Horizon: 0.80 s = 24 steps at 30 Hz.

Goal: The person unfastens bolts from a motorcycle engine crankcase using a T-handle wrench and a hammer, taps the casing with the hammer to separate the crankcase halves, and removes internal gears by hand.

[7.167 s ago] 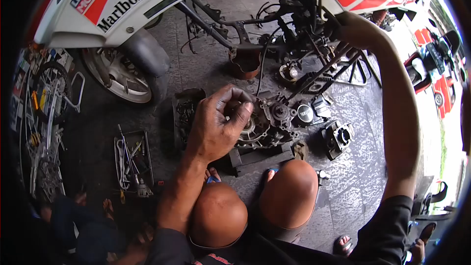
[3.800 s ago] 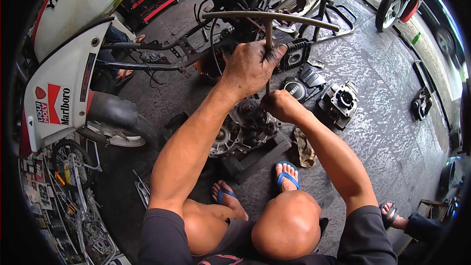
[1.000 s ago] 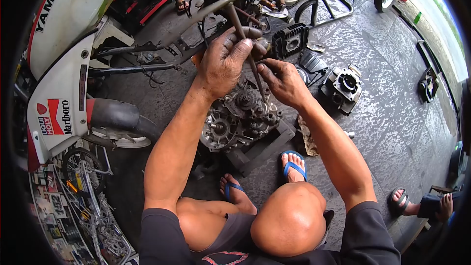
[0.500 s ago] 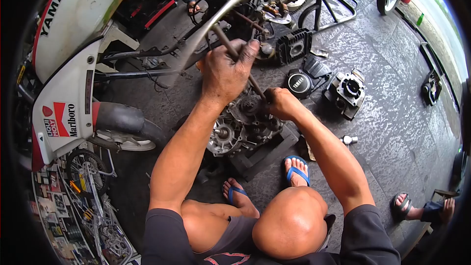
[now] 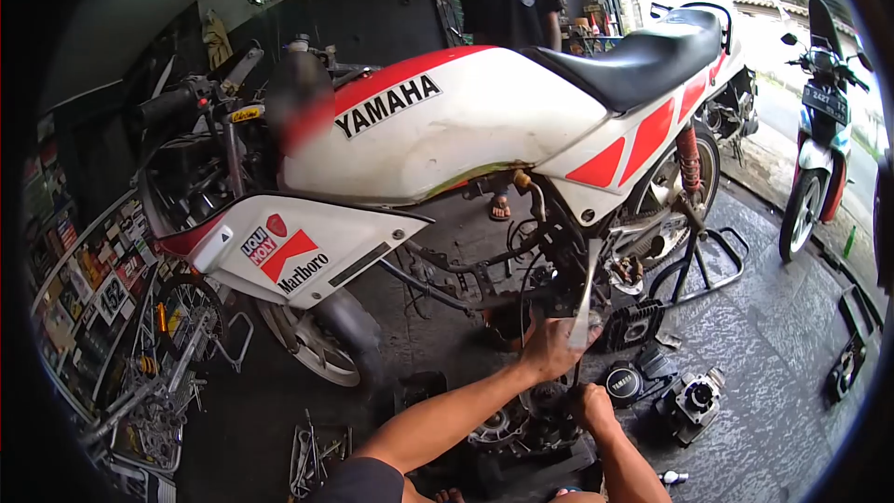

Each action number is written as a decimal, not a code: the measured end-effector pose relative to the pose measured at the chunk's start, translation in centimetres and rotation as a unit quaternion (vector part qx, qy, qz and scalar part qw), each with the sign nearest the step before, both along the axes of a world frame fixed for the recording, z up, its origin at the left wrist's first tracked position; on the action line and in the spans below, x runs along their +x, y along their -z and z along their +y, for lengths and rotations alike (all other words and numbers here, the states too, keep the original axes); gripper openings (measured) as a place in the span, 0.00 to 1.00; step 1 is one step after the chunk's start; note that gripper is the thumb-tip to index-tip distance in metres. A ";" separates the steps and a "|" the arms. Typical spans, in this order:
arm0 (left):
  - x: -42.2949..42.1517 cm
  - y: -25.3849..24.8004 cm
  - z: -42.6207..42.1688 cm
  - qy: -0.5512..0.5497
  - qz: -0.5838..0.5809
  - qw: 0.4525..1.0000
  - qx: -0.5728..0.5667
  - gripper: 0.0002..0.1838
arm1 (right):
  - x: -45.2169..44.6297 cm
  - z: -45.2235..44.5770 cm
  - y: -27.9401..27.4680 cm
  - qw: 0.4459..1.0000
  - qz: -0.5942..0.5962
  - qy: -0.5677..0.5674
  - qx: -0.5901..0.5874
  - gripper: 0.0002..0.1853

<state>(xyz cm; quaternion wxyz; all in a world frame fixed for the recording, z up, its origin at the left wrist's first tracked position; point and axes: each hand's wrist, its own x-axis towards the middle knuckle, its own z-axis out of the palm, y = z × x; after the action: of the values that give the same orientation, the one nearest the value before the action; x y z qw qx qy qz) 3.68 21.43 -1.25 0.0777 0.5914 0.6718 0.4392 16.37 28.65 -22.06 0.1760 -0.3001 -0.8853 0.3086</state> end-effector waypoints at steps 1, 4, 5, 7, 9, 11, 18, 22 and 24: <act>0.0 -0.4 -0.1 0.010 -0.003 1.000 0.008 0.22 | 0.3 -0.3 -0.7 1.000 0.018 -0.005 0.001 0.11; 0.2 -0.4 -0.2 0.017 0.009 0.999 0.050 0.21 | 1.0 -0.9 -1.6 0.998 0.057 0.005 0.004 0.10; 0.2 -0.4 -0.2 0.015 0.008 0.998 0.065 0.20 | 1.1 -1.0 -1.8 0.997 0.073 0.003 0.000 0.10; 0.3 -0.9 -0.2 0.013 0.006 0.997 0.081 0.19 | 1.7 -1.3 -2.6 0.993 0.115 -0.011 0.028 0.09; 0.6 -1.9 -0.5 0.012 -0.019 0.994 0.107 0.17 | 3.1 -2.3 -5.6 0.989 0.146 -0.001 0.039 0.08; 1.4 -1.8 -0.4 0.005 -0.027 0.996 0.082 0.16 | 4.2 -3.5 -7.0 0.974 0.217 0.057 0.003 0.07; 3.7 7.1 0.2 0.230 0.182 0.944 -0.152 0.27 | 15.5 -8.8 -0.8 0.922 0.212 0.219 -0.241 0.26; 2.3 14.4 -0.4 0.156 0.350 0.905 -0.184 0.18 | 23.0 -13.3 6.8 0.912 0.086 0.381 0.126 0.23; 2.6 15.3 -0.4 0.148 0.363 0.890 -0.232 0.15 | 25.3 -15.5 2.4 0.842 0.150 0.504 -0.117 0.30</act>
<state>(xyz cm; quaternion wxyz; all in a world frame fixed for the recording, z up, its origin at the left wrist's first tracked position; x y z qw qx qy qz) 6.32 20.99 -16.56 0.0270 0.7673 0.6407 0.0088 41.65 13.13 -24.46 0.4017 -0.6732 -0.5320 0.3200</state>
